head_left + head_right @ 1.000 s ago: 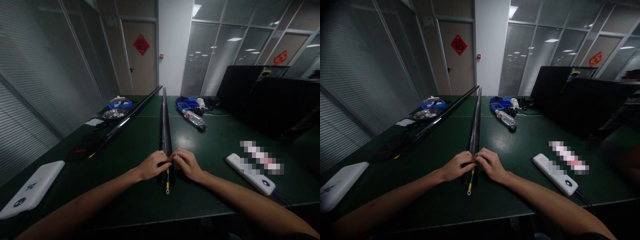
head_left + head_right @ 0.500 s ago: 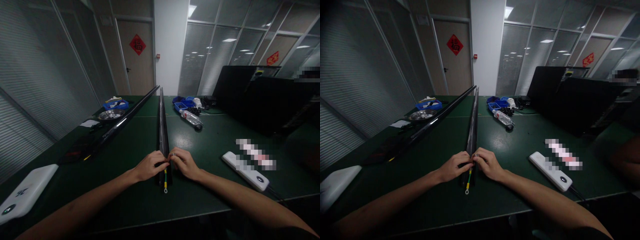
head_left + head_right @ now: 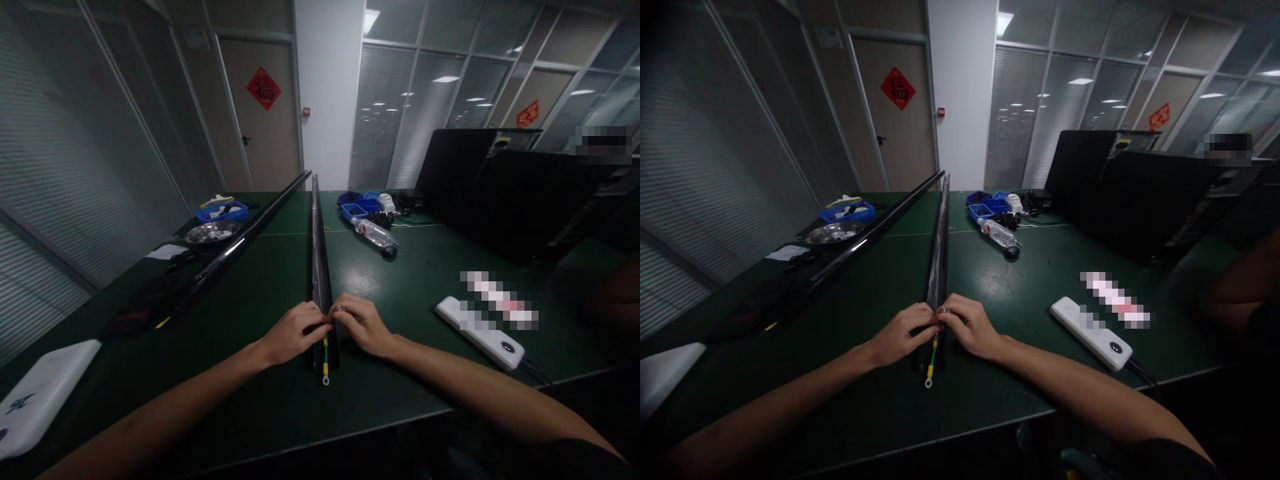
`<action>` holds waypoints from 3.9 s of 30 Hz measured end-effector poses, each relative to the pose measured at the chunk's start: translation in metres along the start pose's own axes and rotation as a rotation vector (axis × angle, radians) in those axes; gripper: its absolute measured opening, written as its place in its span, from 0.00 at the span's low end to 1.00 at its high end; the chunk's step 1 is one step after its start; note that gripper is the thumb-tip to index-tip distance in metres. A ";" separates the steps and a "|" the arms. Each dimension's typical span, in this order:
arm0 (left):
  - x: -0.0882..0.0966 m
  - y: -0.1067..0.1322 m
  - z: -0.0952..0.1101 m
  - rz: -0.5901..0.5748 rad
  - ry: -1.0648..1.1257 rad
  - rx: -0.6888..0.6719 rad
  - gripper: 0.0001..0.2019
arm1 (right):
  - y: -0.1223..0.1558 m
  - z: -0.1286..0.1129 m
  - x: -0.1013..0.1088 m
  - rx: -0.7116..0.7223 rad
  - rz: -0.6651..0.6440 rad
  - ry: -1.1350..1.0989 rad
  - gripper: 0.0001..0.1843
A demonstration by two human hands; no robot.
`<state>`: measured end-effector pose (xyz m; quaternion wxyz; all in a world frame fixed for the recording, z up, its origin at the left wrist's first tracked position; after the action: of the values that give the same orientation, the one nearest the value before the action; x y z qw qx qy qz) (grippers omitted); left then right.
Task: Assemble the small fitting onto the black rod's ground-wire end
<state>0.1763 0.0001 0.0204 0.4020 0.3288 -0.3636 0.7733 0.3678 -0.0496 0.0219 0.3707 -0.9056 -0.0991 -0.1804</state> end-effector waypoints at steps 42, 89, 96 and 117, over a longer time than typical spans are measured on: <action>-0.002 0.001 -0.001 0.010 -0.082 -0.013 0.12 | 0.000 -0.003 0.000 -0.039 0.017 0.007 0.17; -0.002 0.002 0.000 0.013 -0.078 -0.005 0.13 | 0.001 -0.001 0.001 -0.040 -0.023 0.006 0.16; 0.000 0.001 0.002 0.003 -0.078 -0.012 0.13 | -0.001 0.000 0.002 -0.048 -0.072 -0.065 0.17; -0.002 0.001 -0.001 0.021 -0.086 -0.032 0.12 | -0.002 -0.001 0.003 -0.027 -0.059 -0.046 0.17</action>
<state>0.1761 -0.0010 0.0178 0.3833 0.3513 -0.3963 0.7567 0.3693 -0.0488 0.0247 0.3506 -0.9112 -0.1319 -0.1716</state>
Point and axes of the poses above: each hand's wrist, its own y-axis away from the middle knuckle, its own x-axis out of the back of the hand, z = x × y, the point moved 2 cm from there along -y, towards the middle knuckle, and after that the axes turned 1 degree about -z, right-handed, at the moved point
